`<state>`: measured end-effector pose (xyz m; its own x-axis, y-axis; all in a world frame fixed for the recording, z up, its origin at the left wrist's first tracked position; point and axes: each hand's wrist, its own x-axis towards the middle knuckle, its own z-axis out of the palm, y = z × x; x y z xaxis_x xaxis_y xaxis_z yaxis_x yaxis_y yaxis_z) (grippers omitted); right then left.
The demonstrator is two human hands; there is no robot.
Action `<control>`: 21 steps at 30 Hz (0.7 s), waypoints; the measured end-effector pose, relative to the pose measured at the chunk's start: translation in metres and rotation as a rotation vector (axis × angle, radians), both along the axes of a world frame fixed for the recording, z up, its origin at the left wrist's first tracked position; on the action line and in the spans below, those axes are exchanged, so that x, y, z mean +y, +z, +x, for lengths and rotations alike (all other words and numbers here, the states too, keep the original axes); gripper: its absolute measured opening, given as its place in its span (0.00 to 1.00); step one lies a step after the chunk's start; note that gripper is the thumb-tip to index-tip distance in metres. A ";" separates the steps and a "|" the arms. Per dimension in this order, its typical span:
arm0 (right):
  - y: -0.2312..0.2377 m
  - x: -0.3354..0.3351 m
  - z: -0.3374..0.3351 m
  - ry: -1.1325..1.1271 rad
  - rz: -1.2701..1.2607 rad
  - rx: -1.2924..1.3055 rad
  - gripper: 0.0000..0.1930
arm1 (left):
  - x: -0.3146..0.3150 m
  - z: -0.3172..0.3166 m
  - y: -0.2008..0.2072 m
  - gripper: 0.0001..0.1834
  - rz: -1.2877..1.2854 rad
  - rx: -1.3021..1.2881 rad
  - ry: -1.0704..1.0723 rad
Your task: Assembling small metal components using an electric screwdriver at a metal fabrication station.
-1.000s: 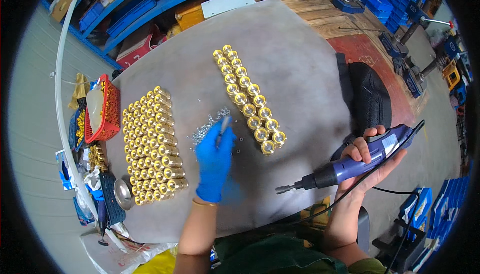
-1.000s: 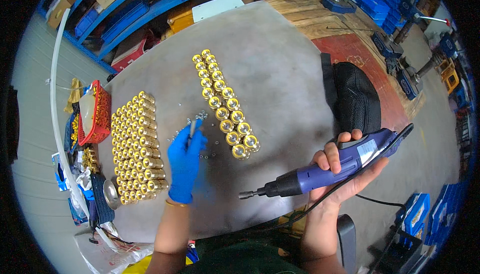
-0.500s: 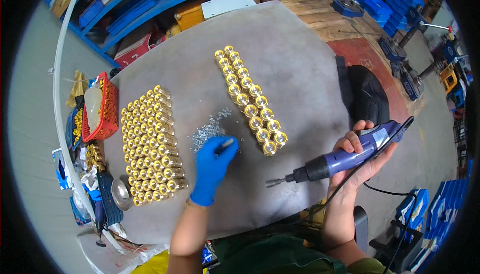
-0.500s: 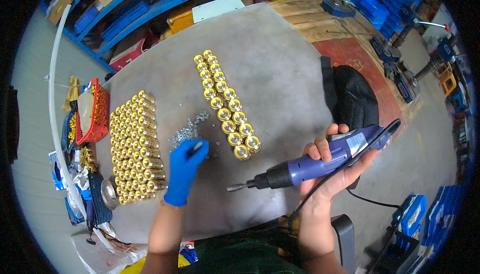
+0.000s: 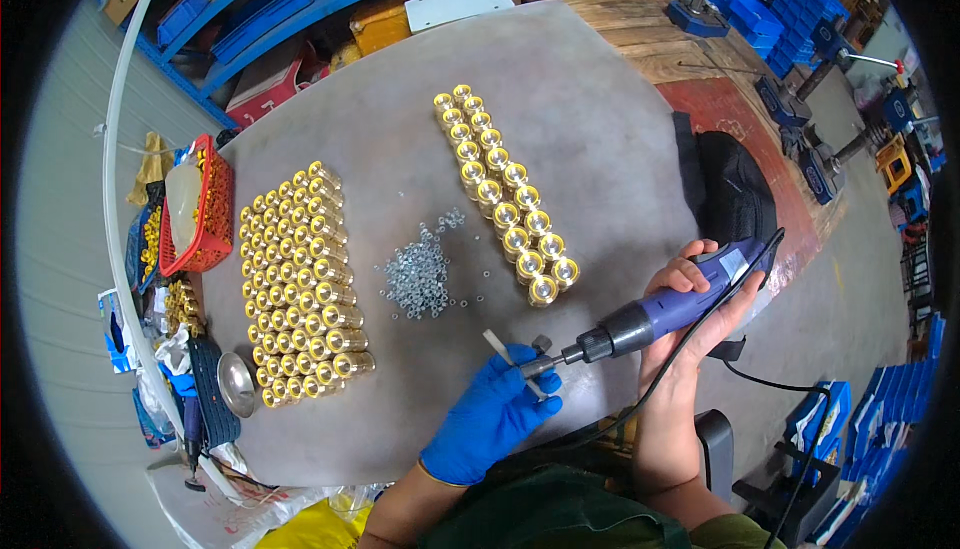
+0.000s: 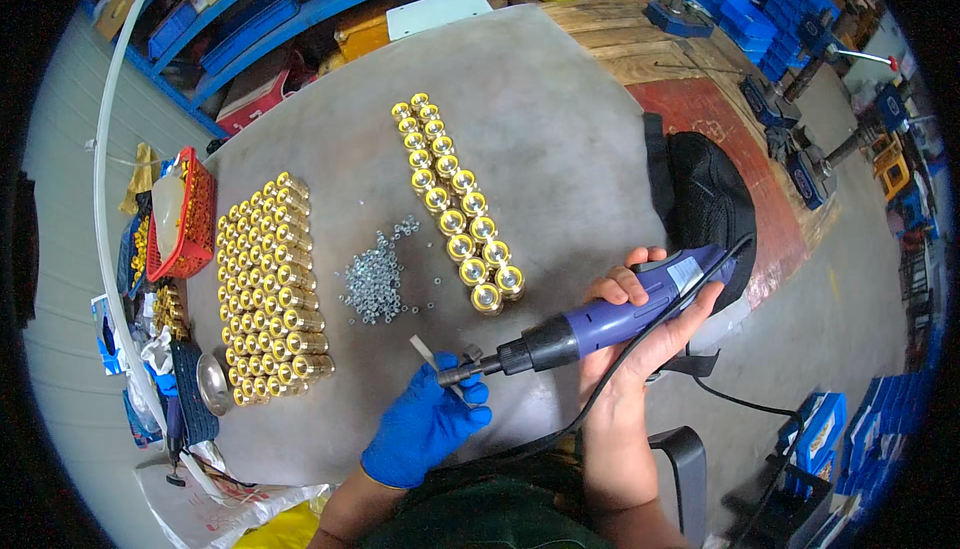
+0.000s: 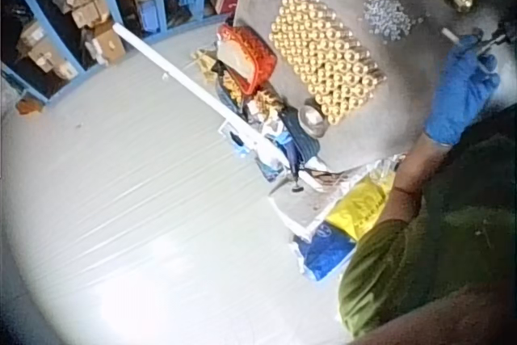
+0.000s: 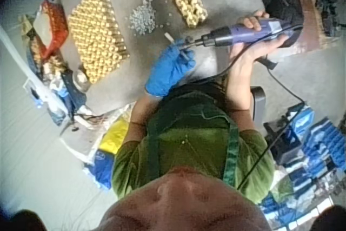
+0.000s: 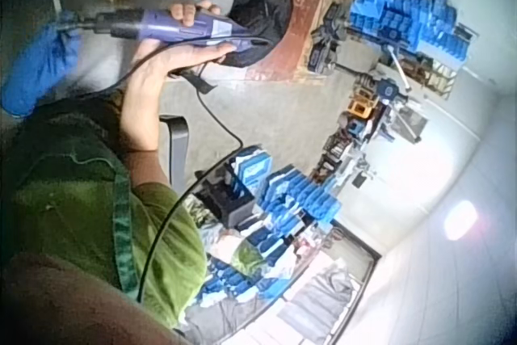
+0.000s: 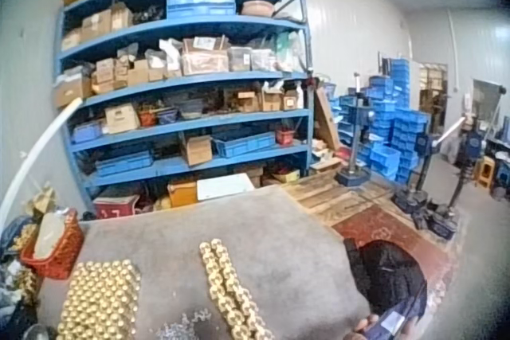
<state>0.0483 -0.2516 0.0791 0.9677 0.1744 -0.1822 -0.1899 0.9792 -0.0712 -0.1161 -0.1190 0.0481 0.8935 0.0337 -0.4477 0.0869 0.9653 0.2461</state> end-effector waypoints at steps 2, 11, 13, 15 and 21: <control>-0.003 -0.001 0.000 0.020 0.034 0.013 0.27 | -0.002 0.003 0.009 0.10 0.019 0.013 -0.016; -0.020 -0.007 0.003 0.080 0.056 0.016 0.27 | 0.054 0.017 -0.009 0.14 1.232 -0.038 -0.181; -0.017 -0.011 0.005 0.024 0.049 0.031 0.27 | 0.069 0.032 -0.016 0.12 1.995 -0.132 -0.096; -0.020 -0.013 0.006 0.009 0.035 0.022 0.27 | 0.075 0.041 -0.014 0.10 1.873 0.080 -0.039; -0.022 -0.017 0.006 -0.011 0.008 0.015 0.27 | 0.077 0.047 -0.033 0.11 1.755 0.225 -0.130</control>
<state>0.0539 -0.2690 0.0576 0.9666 0.1658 -0.1952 -0.1805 0.9817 -0.0601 -0.0690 -0.0419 0.0155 0.8614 0.5032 -0.0694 0.3088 -0.4102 0.8581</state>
